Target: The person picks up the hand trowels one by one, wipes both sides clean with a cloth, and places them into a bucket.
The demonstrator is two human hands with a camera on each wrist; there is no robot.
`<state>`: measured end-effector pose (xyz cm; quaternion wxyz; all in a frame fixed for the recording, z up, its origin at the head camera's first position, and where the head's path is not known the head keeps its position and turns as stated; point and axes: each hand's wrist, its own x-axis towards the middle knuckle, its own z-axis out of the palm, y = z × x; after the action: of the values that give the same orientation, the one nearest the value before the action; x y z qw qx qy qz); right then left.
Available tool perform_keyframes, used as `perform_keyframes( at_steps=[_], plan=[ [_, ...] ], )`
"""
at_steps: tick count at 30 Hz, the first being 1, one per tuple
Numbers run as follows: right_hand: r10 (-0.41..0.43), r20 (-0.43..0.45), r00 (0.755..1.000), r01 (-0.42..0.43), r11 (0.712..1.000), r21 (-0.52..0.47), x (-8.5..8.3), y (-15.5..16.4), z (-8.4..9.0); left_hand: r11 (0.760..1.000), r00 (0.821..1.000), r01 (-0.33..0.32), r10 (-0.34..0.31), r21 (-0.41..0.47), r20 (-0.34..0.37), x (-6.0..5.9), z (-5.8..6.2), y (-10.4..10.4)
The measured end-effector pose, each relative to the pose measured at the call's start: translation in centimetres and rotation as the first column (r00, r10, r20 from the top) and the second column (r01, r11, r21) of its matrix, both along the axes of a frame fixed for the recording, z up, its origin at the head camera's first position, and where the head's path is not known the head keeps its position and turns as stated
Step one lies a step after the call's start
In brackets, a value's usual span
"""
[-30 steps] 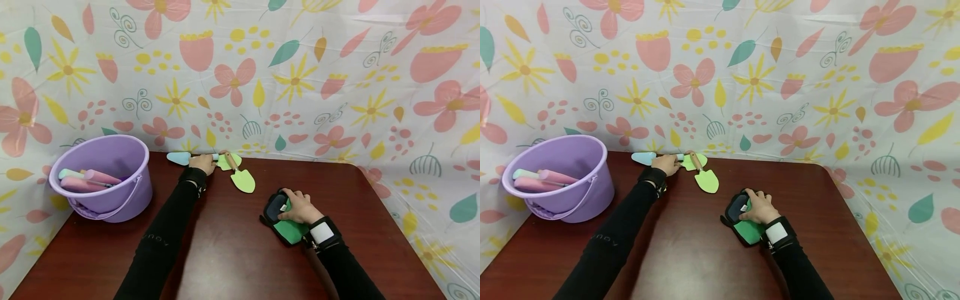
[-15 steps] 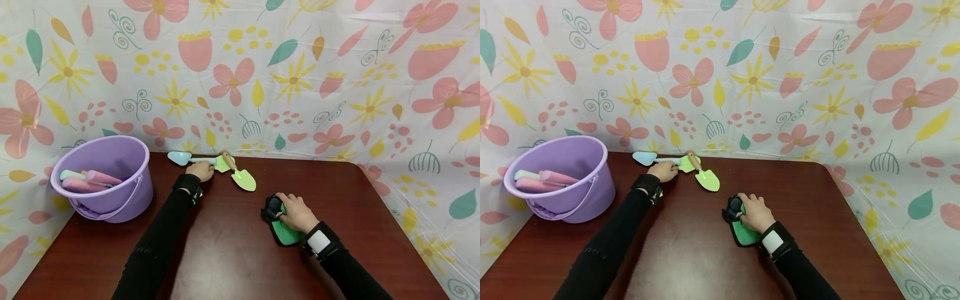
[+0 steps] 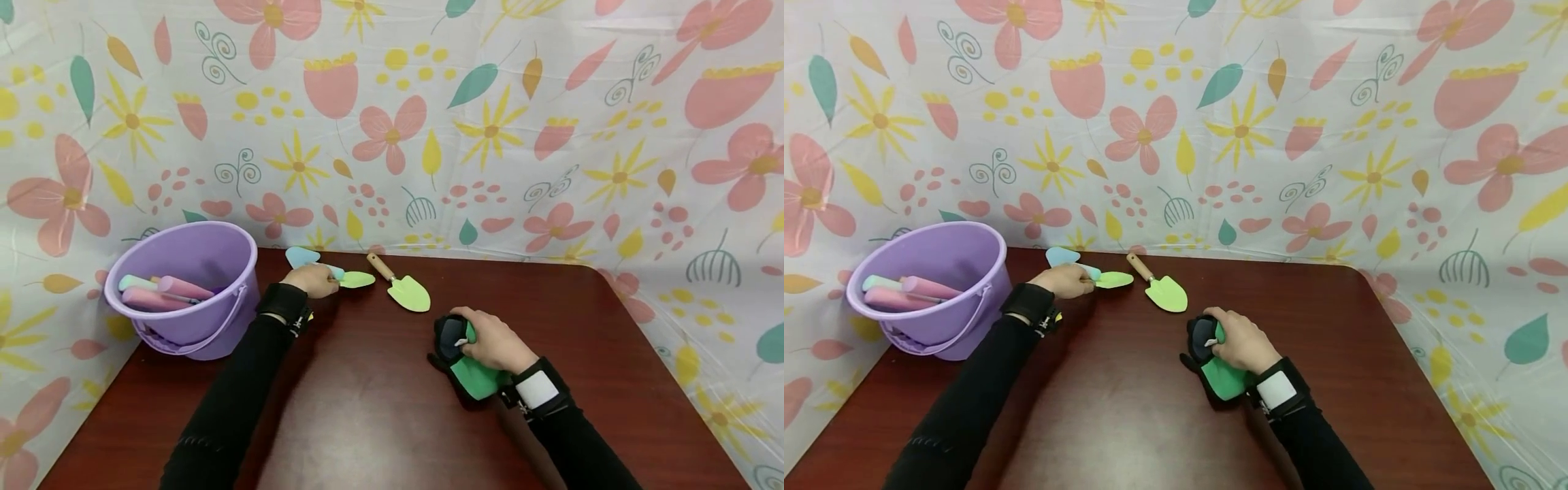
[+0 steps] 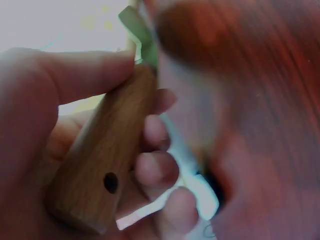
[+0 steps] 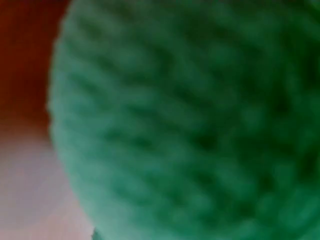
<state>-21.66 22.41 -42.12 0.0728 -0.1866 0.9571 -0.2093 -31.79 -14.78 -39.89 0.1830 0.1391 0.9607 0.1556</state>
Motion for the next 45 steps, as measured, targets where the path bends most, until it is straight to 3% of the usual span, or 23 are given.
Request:
perform_keyframes(
  at_steps=[6, 12, 18, 25, 30, 34, 37, 40, 45],
  plan=[
    [0.030, -0.067, 0.997, -0.037, 0.993, -0.110, -0.2, -0.2, 1.7, 1.000, 1.000, 0.017, -0.017, 0.004, 0.003, 2.2, 1.6, -0.5],
    [0.029, -0.144, 0.989, -0.055, 0.982, -0.181, -0.1, -0.8, 3.6, 0.996, 0.996, 0.014, -0.006, 0.088, -0.085, 4.6, 1.0, -0.2],
    [0.009, -0.220, 0.975, -0.070, 0.961, -0.269, -0.2, -1.8, 5.8, 0.977, 0.975, 0.056, -0.009, 0.207, -0.221, 6.4, 1.5, 0.7],
    [-0.030, -0.306, 0.951, -0.081, 0.936, -0.343, -0.4, -3.7, 8.2, 0.929, 0.923, 0.189, -0.057, 0.319, -0.380, 6.7, 3.0, 2.3],
    [-0.044, -0.336, 0.941, -0.097, 0.915, -0.391, -0.6, -5.5, 9.0, 0.902, 0.931, 0.204, -0.059, 0.381, -0.359, 6.6, 3.5, 3.2],
    [-0.062, -0.363, 0.930, -0.099, 0.907, -0.408, -1.1, -6.7, 9.1, 0.899, 0.941, 0.178, -0.037, 0.400, -0.335, 6.7, 4.0, 3.8],
    [-0.087, -0.386, 0.918, -0.085, 0.909, -0.407, -1.6, -7.2, 8.9, 0.899, 0.939, 0.177, -0.032, 0.400, -0.343, 6.8, 4.2, 4.3],
    [-0.094, -0.395, 0.914, -0.077, 0.915, -0.396, -1.8, -7.4, 8.7, 0.894, 0.929, 0.187, -0.026, 0.407, -0.368, 7.2, 4.3, 4.9],
    [-0.094, -0.393, 0.915, -0.068, 0.923, -0.378, -1.7, -7.8, 8.5, 0.889, 0.899, 0.201, 0.001, 0.412, -0.439, 7.7, 4.3, 5.6]
  ],
)
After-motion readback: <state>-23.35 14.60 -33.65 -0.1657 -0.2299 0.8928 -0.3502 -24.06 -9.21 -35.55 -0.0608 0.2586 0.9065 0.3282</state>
